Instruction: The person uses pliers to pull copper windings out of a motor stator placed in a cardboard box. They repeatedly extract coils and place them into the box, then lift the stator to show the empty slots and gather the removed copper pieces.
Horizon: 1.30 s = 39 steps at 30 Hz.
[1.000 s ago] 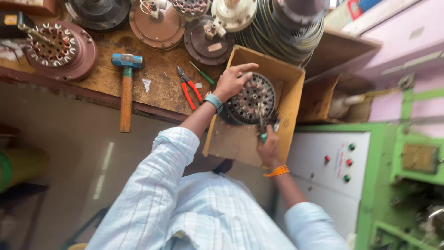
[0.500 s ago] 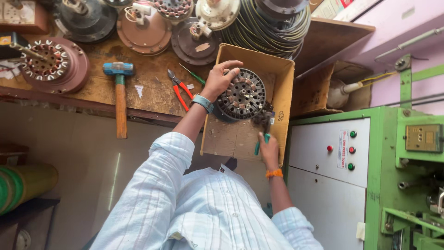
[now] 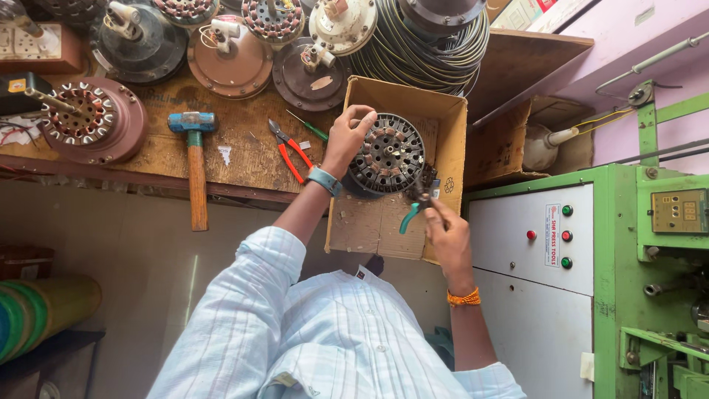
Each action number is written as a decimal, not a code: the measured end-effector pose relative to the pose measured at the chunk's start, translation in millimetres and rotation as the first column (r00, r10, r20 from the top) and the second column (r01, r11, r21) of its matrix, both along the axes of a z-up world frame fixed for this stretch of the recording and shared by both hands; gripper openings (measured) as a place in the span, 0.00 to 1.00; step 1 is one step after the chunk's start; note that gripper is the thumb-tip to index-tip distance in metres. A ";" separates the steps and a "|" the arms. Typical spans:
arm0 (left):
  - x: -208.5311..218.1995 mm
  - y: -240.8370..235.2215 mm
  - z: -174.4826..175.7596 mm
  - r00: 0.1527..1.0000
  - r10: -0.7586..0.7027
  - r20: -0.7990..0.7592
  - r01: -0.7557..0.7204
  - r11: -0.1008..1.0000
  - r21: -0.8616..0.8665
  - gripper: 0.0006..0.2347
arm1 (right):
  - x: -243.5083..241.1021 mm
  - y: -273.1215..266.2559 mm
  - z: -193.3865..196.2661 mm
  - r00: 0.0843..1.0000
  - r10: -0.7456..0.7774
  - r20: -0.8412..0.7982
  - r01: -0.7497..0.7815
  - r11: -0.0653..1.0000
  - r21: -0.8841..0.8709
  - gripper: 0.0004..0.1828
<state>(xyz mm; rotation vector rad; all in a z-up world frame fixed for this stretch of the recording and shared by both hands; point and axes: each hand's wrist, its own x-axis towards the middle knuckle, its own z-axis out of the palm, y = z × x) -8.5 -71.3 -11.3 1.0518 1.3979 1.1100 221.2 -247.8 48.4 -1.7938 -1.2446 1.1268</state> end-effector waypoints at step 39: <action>-6.5 10.2 0.9 0.988 -0.141 -0.058 0.147 0.983 0.112 0.09 | -46.2 25.5 -99.6 0.936 0.052 0.347 -0.190 0.907 0.376 0.13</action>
